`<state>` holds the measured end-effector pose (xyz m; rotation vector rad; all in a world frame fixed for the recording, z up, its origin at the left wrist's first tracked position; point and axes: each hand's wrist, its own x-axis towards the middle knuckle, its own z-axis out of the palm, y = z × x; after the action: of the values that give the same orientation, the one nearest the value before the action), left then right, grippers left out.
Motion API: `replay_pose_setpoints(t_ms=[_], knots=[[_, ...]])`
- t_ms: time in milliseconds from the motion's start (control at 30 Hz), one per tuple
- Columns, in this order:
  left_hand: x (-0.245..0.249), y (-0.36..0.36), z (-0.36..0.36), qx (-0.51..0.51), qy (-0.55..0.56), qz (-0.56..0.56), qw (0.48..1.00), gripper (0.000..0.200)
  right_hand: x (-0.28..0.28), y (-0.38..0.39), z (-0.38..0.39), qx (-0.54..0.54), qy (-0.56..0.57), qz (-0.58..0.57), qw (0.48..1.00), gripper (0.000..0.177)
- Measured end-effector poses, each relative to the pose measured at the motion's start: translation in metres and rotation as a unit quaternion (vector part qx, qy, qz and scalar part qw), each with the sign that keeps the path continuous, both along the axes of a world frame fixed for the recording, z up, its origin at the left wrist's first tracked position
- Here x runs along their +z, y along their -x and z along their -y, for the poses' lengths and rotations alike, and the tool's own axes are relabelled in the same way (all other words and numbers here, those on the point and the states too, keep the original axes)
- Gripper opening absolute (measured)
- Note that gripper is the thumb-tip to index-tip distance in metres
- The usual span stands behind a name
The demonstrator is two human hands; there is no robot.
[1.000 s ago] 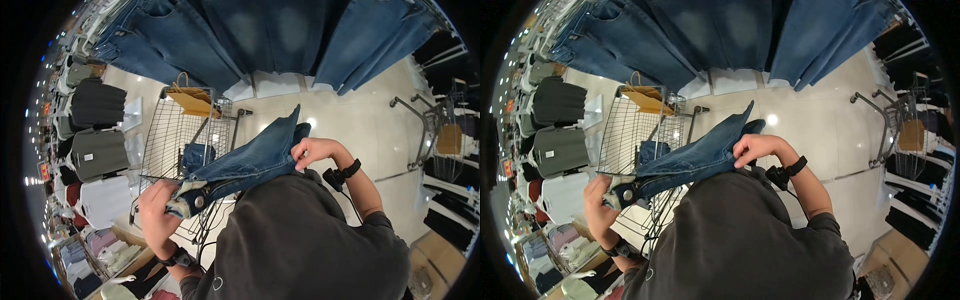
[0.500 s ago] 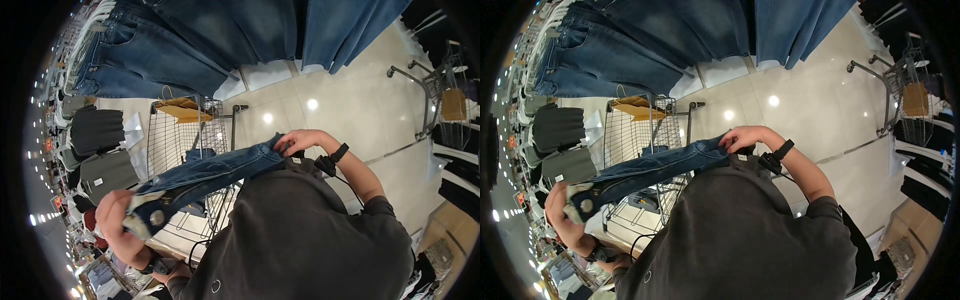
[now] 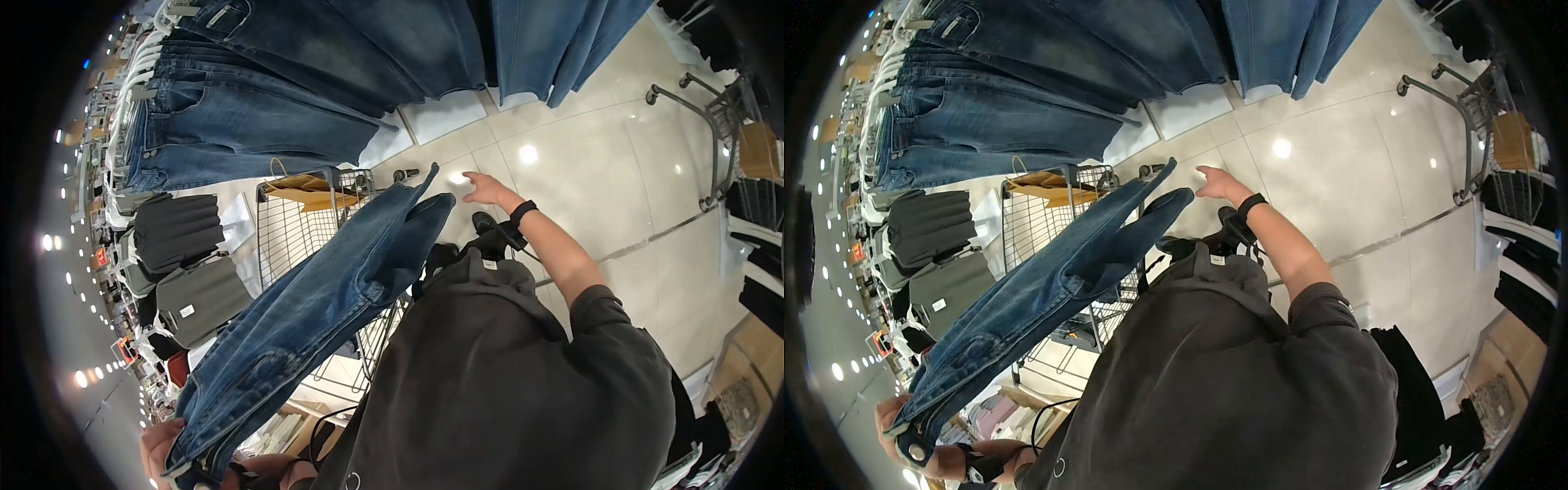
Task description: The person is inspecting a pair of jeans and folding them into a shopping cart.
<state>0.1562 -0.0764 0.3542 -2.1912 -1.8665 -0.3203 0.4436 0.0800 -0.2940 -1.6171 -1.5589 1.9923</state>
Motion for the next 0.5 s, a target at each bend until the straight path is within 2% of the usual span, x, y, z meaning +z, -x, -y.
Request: replay_pose_setpoints(t_ms=[67,100,200,233,300,333,367,400,467,500], knots=[[0.01,0.013,0.008,0.019,-0.018,-0.003,1.0,0.025,-0.01,0.007,0.005,-0.094,0.188,0.003,0.978,0.077],[0.019,0.014,0.006,-0.029,-0.007,-0.051,0.998,0.022,-0.008,0.008,0.009,-0.115,0.288,-0.007,0.951,0.081],[0.042,0.038,0.02,-0.13,0.059,0.062,0.988,0.039,-0.004,0.02,0.028,-0.16,0.368,-0.059,0.914,0.085],[0.051,0.045,0.025,-0.162,0.083,0.096,0.979,0.047,-0.002,0.02,0.029,-0.115,0.273,-0.065,0.953,0.084],[0.067,0.06,0.033,-0.224,0.132,0.166,0.951,0.064,-0.046,0.032,0.025,-0.076,0.163,-0.097,0.979,0.085],[0.069,0.062,0.032,-0.24,0.152,0.185,0.941,0.063,-0.065,0.036,0.019,-0.056,0.108,-0.112,0.986,0.085],[0.066,0.06,0.029,-0.241,0.159,0.185,0.939,0.062,-0.072,0.04,0.011,0.002,0.093,-0.1,0.991,0.078],[0.06,0.056,0.024,-0.237,0.16,0.176,0.942,0.061,-0.029,0.032,0.005,-0.002,0.232,-0.128,0.964,0.068],[0.045,0.045,0.012,-0.222,0.152,0.15,0.951,0.06,-0.04,0.028,0.008,-0.019,0.304,-0.138,0.942,0.053],[0.039,0.04,0.007,-0.213,0.145,0.137,0.957,0.059,-0.053,0.027,0.003,-0.021,0.301,-0.151,0.941,0.056]])
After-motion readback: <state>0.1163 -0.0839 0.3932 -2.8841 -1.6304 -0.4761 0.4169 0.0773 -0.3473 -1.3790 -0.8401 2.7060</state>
